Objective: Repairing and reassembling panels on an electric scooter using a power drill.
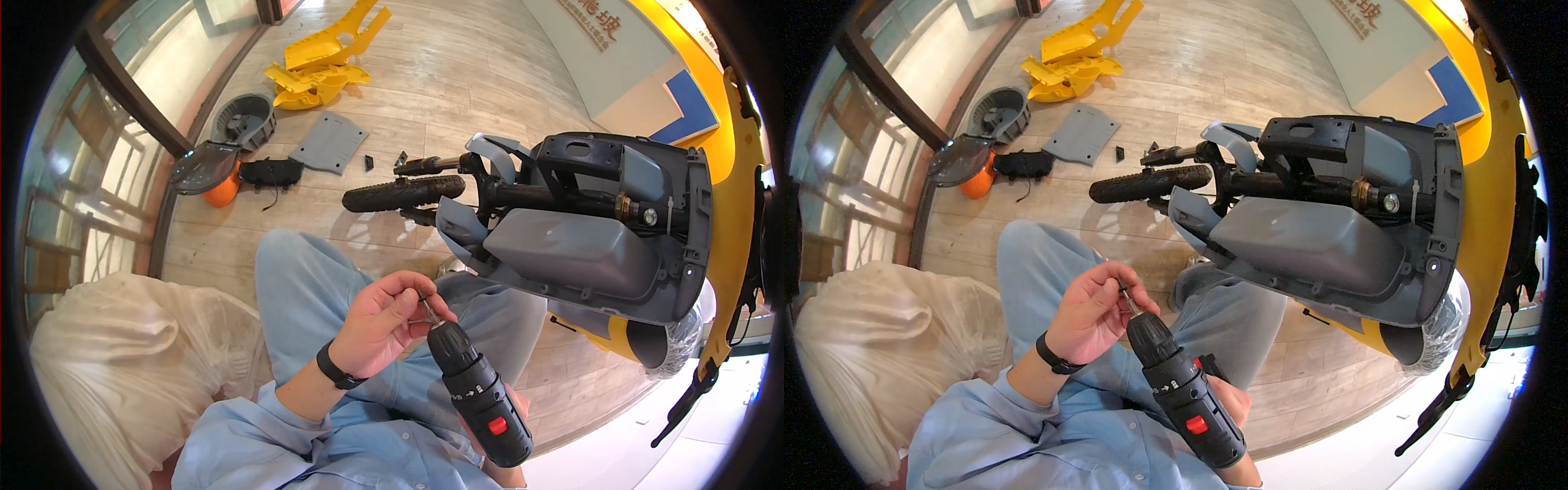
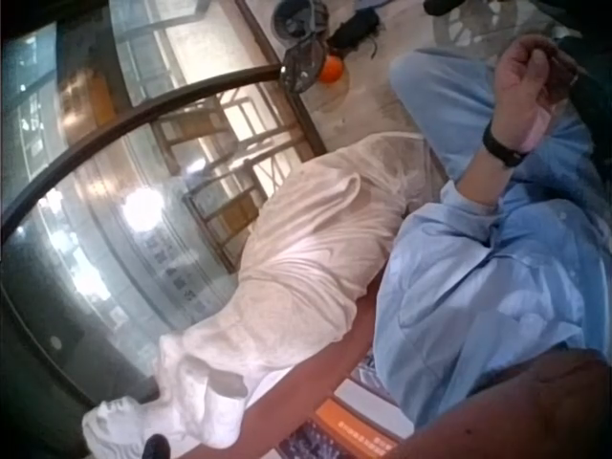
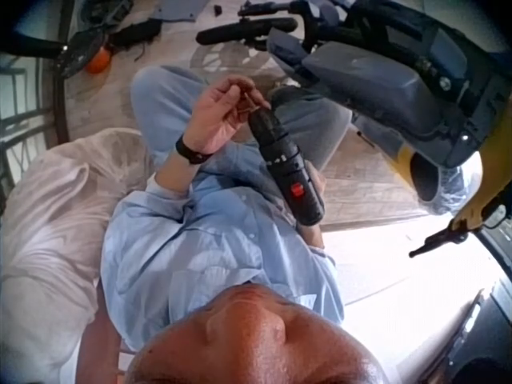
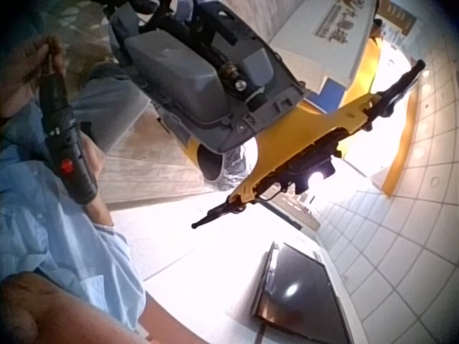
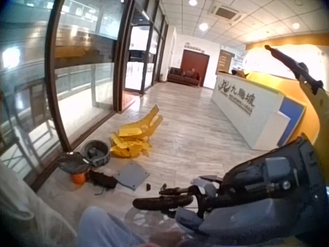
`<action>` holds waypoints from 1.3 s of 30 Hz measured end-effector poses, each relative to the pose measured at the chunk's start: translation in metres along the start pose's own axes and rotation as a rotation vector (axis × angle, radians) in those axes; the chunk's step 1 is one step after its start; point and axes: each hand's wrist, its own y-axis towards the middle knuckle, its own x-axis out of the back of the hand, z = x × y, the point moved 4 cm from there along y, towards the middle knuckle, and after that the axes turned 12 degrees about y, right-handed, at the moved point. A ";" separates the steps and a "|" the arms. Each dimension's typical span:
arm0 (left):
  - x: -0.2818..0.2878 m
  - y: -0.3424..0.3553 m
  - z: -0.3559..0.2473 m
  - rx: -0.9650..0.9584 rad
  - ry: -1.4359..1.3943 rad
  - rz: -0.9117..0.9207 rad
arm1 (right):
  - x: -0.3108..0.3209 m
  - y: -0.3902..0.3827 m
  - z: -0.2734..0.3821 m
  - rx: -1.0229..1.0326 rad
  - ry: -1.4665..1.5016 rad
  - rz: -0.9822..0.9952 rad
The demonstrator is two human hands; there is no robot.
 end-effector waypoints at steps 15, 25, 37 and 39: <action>0.116 0.080 0.101 0.156 -0.386 -0.778 | 0.006 0.022 -0.011 0.091 -0.040 -0.083; 0.228 0.149 0.286 0.466 -0.113 -0.995 | -0.077 0.158 0.089 0.012 -0.054 0.071; 0.196 0.134 0.258 0.544 -0.320 -0.663 | -0.178 0.320 0.052 -0.293 -0.298 0.320; 0.201 0.137 0.259 0.526 -0.294 -0.658 | -0.185 0.339 0.038 -0.303 -0.340 0.338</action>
